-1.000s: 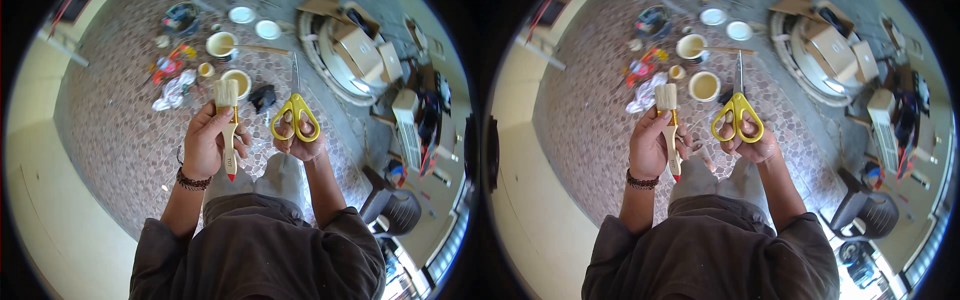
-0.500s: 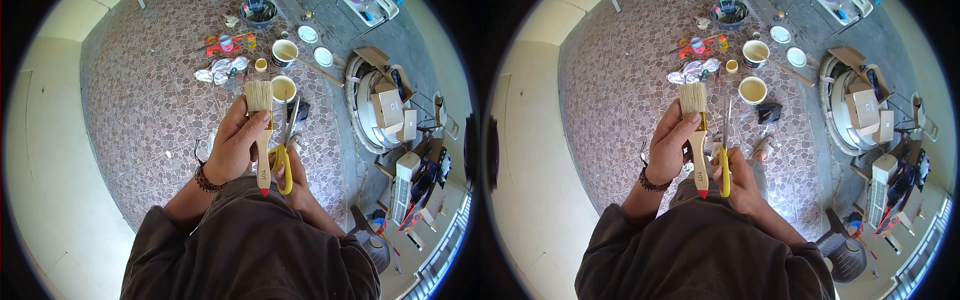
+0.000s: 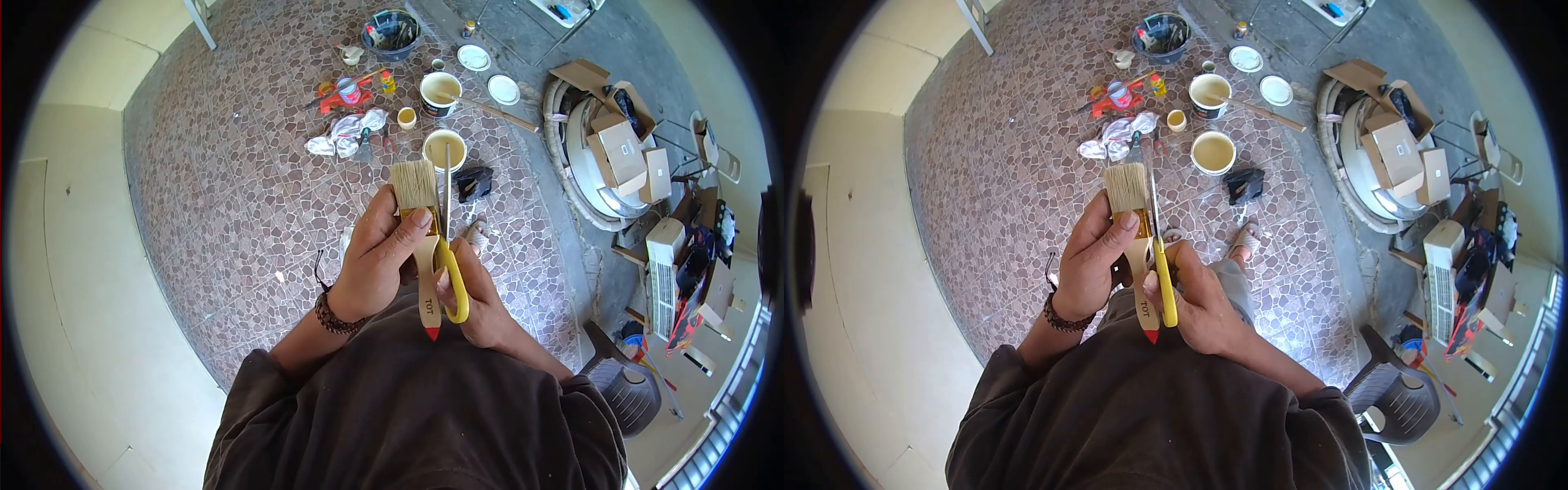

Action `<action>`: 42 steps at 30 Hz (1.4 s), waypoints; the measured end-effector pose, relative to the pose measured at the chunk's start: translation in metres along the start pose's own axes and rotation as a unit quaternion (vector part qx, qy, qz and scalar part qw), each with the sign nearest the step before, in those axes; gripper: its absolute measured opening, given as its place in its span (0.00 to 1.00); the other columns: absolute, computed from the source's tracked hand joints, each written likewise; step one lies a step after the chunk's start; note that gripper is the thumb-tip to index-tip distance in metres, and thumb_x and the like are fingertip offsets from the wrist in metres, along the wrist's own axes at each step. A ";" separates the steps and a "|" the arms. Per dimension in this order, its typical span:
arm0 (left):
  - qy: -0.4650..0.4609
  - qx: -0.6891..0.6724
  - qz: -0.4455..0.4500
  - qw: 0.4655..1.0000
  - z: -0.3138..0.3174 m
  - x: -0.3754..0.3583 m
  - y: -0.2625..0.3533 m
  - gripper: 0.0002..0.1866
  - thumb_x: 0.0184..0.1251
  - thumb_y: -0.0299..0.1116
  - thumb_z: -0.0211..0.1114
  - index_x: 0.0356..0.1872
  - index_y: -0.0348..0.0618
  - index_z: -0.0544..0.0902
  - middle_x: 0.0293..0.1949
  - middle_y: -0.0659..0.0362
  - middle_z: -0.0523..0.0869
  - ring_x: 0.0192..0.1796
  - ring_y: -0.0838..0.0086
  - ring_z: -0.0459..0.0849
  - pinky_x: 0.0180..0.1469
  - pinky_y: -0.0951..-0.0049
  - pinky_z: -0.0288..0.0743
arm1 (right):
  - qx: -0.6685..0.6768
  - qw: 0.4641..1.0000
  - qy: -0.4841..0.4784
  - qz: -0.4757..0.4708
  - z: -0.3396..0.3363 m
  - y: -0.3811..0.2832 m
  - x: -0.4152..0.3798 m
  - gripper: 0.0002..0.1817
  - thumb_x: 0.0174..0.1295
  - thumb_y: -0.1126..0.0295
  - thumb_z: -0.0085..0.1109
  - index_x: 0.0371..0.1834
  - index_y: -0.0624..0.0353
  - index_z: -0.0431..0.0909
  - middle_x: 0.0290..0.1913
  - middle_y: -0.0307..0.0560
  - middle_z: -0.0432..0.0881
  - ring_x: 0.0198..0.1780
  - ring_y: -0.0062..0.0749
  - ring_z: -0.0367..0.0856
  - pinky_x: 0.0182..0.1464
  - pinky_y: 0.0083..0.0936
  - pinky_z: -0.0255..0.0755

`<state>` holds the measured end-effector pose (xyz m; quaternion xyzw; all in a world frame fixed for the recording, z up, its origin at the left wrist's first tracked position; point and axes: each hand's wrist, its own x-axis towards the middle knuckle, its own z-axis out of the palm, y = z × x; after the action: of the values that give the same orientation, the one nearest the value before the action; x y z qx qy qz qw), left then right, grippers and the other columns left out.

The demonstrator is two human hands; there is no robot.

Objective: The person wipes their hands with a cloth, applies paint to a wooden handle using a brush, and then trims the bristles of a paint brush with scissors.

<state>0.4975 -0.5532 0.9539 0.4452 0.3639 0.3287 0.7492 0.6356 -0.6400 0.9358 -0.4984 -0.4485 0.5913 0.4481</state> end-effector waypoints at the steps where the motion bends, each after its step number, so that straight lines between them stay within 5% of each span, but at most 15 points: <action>1: -0.004 0.001 0.000 1.000 0.001 -0.001 0.001 0.13 0.76 0.34 0.51 0.54 0.39 0.69 0.34 0.66 0.76 0.28 0.91 0.70 0.29 0.87 0.64 | 0.000 1.000 0.004 -0.001 0.000 -0.001 0.000 0.16 0.70 0.59 0.51 0.44 0.62 0.64 0.35 0.48 0.75 0.36 0.29 0.75 0.42 0.30 0.70; 3: -0.018 0.020 0.011 1.000 0.002 -0.001 0.002 0.17 0.76 0.34 0.48 0.59 0.35 0.68 0.42 0.61 0.78 0.41 0.84 0.75 0.44 0.82 0.70 | -0.017 0.999 0.005 0.038 0.000 -0.003 -0.001 0.17 0.70 0.58 0.52 0.43 0.62 0.64 0.34 0.49 0.77 0.36 0.30 0.76 0.41 0.30 0.71; 28: -0.024 0.028 0.030 0.999 -0.001 0.019 0.011 0.19 0.76 0.33 0.48 0.61 0.34 0.67 0.44 0.62 0.77 0.43 0.85 0.74 0.46 0.82 0.70 | -0.023 0.996 0.082 -0.033 0.002 -0.003 0.007 0.18 0.68 0.58 0.55 0.42 0.64 0.66 0.30 0.51 0.78 0.32 0.32 0.79 0.36 0.28 0.71; 34: -0.031 0.028 0.029 0.999 -0.002 0.020 0.012 0.19 0.76 0.33 0.48 0.62 0.34 0.67 0.45 0.62 0.77 0.44 0.85 0.74 0.47 0.81 0.69 | -0.043 0.998 0.036 0.027 0.000 -0.010 -0.001 0.20 0.67 0.56 0.56 0.40 0.65 0.67 0.30 0.52 0.79 0.32 0.30 0.79 0.34 0.26 0.70; 37: -0.019 0.012 0.030 0.999 -0.002 0.019 0.011 0.18 0.76 0.33 0.49 0.61 0.34 0.68 0.44 0.62 0.77 0.44 0.85 0.74 0.47 0.81 0.69 | -0.038 0.998 0.041 0.017 0.000 -0.013 -0.004 0.20 0.67 0.56 0.57 0.38 0.65 0.67 0.26 0.50 0.79 0.27 0.30 0.79 0.30 0.26 0.69; 40: -0.004 0.051 0.004 0.999 -0.003 0.017 0.012 0.17 0.76 0.33 0.49 0.60 0.35 0.69 0.44 0.62 0.77 0.44 0.85 0.74 0.48 0.81 0.68 | -0.053 0.995 0.005 0.080 -0.001 -0.020 -0.010 0.24 0.67 0.49 0.54 0.41 0.63 0.69 0.34 0.40 0.72 0.35 0.18 0.68 0.38 0.21 0.65; 42: -0.011 0.026 0.034 0.999 0.000 0.018 0.012 0.11 0.76 0.36 0.50 0.51 0.42 0.69 0.29 0.67 0.74 0.20 0.92 0.68 0.18 0.88 0.59 | -0.055 0.995 0.010 0.081 -0.001 -0.019 -0.011 0.24 0.66 0.49 0.55 0.43 0.65 0.69 0.34 0.40 0.73 0.35 0.19 0.68 0.38 0.22 0.66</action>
<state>0.5050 -0.5334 0.9600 0.4799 0.3488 0.3398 0.7298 0.6388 -0.6469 0.9563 -0.5628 -0.4344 0.5948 0.3753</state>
